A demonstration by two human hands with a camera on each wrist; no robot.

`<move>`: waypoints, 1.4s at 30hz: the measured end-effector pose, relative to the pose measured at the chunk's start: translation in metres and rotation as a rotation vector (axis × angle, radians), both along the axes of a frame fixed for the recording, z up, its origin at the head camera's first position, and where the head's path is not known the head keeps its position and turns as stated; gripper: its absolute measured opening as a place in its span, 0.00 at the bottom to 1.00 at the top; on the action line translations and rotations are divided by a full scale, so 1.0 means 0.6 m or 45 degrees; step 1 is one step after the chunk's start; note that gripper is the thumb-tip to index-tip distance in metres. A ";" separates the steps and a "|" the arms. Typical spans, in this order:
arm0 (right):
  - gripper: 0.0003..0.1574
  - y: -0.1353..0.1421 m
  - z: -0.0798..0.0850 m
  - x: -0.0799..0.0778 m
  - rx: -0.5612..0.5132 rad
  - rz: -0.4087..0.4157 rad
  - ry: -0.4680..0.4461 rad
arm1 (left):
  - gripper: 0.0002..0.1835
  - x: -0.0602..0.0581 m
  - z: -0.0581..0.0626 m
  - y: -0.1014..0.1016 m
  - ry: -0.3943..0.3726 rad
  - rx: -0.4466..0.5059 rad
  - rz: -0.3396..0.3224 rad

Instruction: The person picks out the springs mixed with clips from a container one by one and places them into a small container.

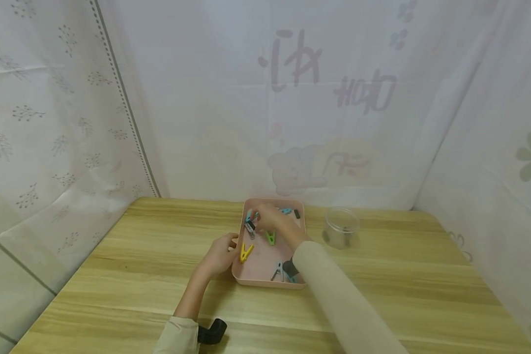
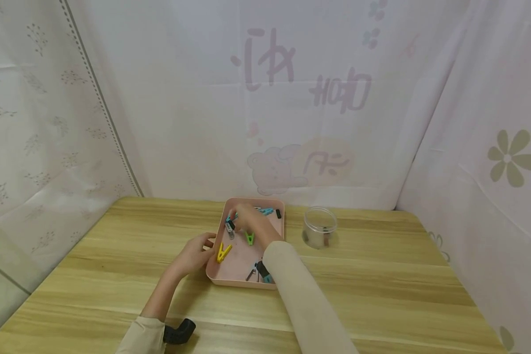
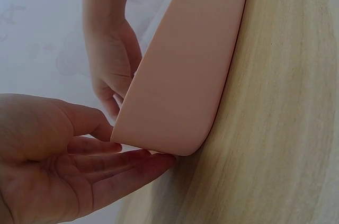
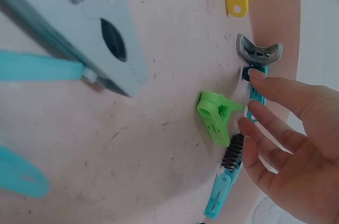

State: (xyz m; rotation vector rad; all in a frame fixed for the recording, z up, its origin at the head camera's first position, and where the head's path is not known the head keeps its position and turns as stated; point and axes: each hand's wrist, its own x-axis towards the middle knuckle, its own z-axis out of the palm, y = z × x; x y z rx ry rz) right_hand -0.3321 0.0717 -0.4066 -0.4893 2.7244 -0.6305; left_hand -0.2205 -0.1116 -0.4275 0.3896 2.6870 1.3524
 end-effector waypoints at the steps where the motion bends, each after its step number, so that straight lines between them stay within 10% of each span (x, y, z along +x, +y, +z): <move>1: 0.20 0.000 -0.001 -0.003 0.007 0.001 -0.001 | 0.24 0.000 0.000 0.000 0.003 0.000 0.000; 18: 0.34 -0.003 -0.014 -0.030 0.126 0.055 -0.010 | 0.24 -0.001 -0.003 -0.001 0.018 0.006 -0.014; 42: 0.23 0.001 -0.007 -0.010 0.093 0.033 0.031 | 0.23 -0.003 -0.007 0.002 0.016 -0.012 0.004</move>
